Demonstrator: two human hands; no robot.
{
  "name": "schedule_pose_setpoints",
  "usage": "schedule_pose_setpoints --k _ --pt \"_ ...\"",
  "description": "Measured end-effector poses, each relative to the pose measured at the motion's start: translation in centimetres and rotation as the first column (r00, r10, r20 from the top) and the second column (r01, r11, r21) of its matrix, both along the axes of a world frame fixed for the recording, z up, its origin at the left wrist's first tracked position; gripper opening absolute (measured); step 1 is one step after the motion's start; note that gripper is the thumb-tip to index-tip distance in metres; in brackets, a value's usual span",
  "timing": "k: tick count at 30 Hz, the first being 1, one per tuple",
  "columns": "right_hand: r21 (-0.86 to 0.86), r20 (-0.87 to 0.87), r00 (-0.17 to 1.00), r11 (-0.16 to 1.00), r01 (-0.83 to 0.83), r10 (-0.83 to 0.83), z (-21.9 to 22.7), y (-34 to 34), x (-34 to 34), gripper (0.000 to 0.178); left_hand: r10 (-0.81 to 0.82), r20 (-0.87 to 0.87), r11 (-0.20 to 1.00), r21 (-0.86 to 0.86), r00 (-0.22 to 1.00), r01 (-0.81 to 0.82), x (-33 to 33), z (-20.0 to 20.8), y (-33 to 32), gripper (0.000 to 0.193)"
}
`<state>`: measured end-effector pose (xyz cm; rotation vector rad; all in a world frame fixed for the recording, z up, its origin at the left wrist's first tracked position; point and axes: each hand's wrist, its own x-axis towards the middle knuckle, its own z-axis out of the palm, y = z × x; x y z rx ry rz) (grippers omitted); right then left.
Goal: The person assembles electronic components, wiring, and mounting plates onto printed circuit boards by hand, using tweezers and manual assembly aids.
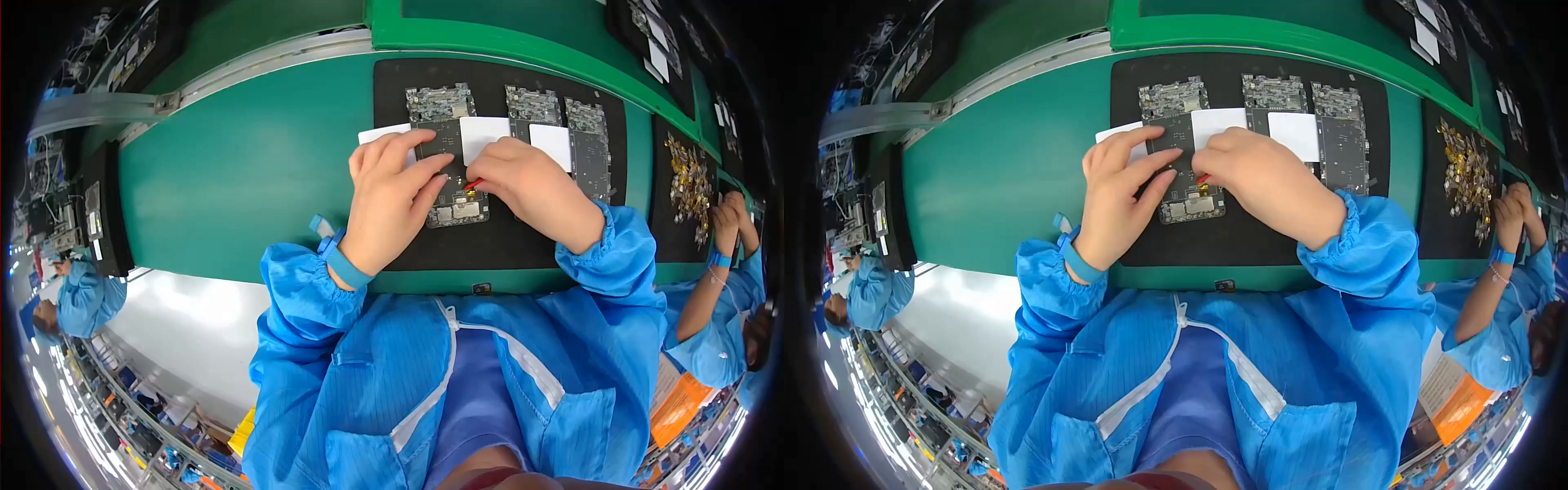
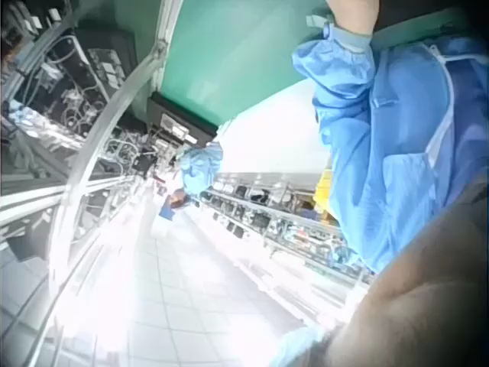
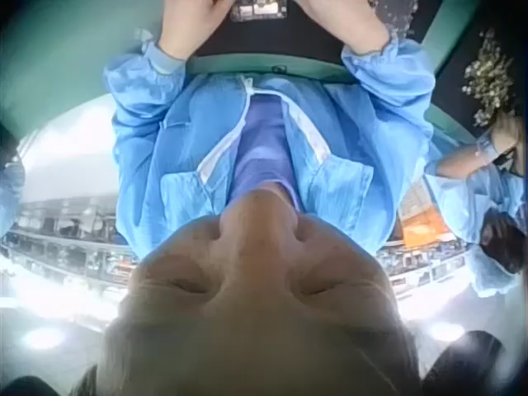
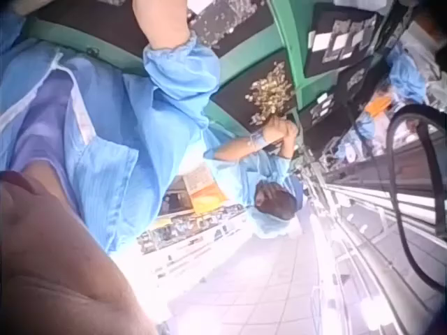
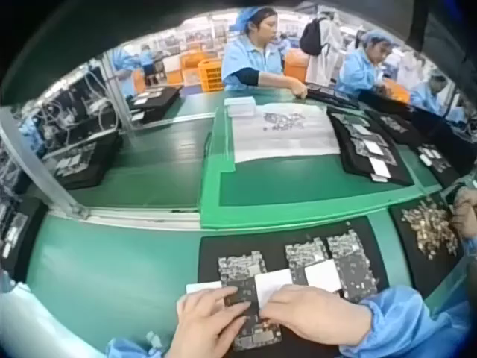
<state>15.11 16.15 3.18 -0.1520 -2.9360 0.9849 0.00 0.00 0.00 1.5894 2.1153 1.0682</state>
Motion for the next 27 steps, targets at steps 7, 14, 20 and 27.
schedule_pose_setpoints --k 7,14,20,27 --pt "-0.053 -0.114 0.98 0.984 -0.169 0.162 -1.0 1.5 -0.7 0.011 -0.015 -0.24 1.0 0.011 0.971 0.018 0.3 -0.3 0.6 0.028" --pt "-0.136 -0.062 0.967 0.958 -0.254 0.247 -1.0 1.3 -1.1 0.011 -0.021 -0.297 0.999 -0.031 0.955 0.013 0.4 0.1 0.2 0.03" --pt "-0.093 0.007 0.999 0.994 -0.051 0.052 2.3 -0.2 3.8 0.008 -0.084 -0.316 0.989 0.088 0.945 0.117 1.1 1.6 -0.3 0.029" --pt "-0.206 0.15 0.956 0.938 0.278 -0.25 2.9 -1.7 9.2 0.011 -0.776 -0.309 0.581 -0.011 0.55 0.813 5.9 -0.2 -2.2 0.025"
